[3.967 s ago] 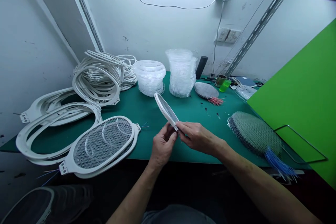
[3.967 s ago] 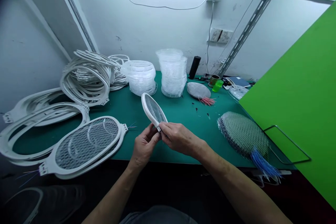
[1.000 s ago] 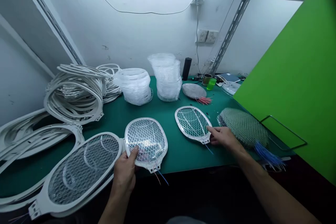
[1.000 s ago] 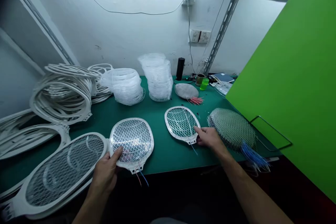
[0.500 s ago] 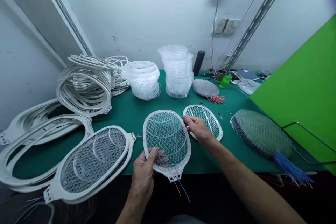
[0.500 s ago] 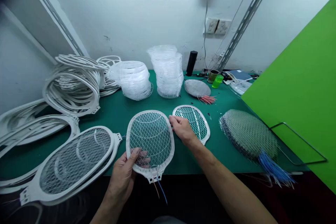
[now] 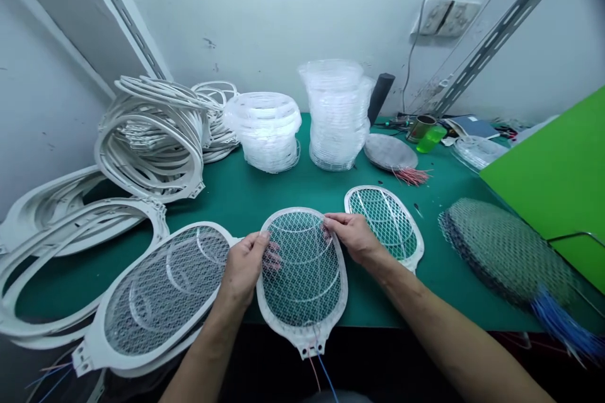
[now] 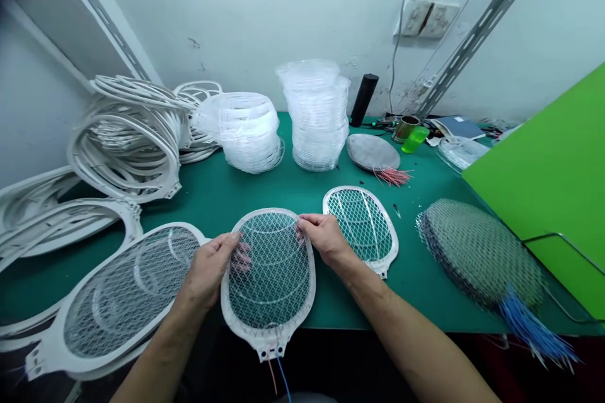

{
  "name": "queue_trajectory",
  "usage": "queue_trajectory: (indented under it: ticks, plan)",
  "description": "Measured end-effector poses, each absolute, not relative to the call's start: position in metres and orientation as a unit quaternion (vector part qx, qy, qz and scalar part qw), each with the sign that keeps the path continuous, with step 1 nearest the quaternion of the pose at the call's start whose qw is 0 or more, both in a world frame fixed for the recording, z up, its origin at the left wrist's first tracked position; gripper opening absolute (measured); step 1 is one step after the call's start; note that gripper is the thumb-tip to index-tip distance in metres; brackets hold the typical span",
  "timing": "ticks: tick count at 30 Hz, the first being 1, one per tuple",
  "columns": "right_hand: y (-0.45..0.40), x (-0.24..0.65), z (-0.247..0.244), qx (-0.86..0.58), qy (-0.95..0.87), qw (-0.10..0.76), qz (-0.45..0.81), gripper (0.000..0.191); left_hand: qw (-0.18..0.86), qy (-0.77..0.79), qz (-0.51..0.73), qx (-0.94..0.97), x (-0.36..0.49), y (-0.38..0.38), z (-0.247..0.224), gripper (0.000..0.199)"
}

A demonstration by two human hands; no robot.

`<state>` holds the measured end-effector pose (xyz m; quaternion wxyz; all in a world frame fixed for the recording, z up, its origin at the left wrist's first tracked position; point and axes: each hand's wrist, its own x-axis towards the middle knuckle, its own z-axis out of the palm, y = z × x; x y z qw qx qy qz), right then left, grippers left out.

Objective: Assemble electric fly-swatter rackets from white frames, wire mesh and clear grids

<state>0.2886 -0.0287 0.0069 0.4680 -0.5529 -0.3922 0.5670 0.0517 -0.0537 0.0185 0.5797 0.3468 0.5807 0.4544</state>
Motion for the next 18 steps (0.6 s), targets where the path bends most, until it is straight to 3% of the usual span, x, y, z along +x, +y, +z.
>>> queue_trajectory:
  ticks: [13, 18]
  plan:
    - [-0.028, 0.303, 0.006, -0.563, -0.44, 0.393, 0.579, 0.039, 0.547, 0.622, 0.432, 0.356, 0.061, -0.054, 0.013, 0.038]
    - [-0.03, 0.301, 0.009, -0.6, -0.547, 0.364, 0.456, 0.034, 0.505, 0.631, 0.428, 0.405, 0.063, -0.053, 0.011, 0.036]
